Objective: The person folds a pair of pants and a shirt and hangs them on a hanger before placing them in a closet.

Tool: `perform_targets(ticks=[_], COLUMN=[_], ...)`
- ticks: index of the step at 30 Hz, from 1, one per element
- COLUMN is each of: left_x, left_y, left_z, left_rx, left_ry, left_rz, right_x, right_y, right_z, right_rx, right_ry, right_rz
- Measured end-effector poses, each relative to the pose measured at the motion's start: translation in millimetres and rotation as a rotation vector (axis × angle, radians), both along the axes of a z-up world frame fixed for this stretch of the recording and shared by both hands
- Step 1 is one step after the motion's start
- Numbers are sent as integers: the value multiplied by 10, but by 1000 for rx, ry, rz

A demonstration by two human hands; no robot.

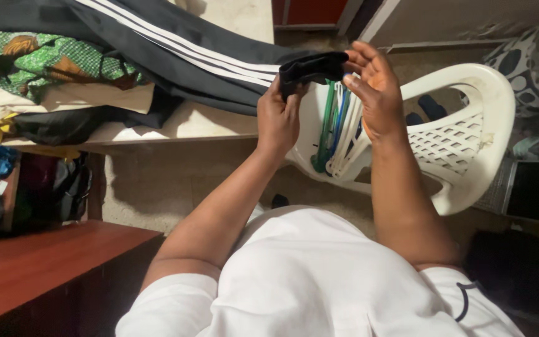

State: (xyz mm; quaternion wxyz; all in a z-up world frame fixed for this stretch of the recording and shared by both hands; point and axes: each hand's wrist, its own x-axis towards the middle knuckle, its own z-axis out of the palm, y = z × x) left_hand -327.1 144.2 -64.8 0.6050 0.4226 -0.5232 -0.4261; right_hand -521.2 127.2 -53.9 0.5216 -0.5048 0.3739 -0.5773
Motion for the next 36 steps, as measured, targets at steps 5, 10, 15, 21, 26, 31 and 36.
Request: perform_targets(ticks=[5,10,15,21,26,31,36], left_x=[33,313,644,901,934,860,640], left_y=[-265,-649,-977,-1266,-1465,-1528,-1433], left_z=[-447,-818,-1181,-1747,-2224,-2421,-2400], left_rx=[179,138,255,268,447,521,597], left_ry=[336,223,119,24,-95,-23,-263], left_rz=[-58,61,191,167,123,-21,-138], right_x=[-57,61,310,485,465,413,289], right_y=[-81,-259,-489,-692,-690,-546,-277], right_z=[-258,-428,-541,-726,-1059,-1617,-2133], right_rx=[166,252,322,381,465,622,736], right_ry=[-26,82,102,87,98,34,7], right_rz=[8,31,28,-9,-89,-159,-218])
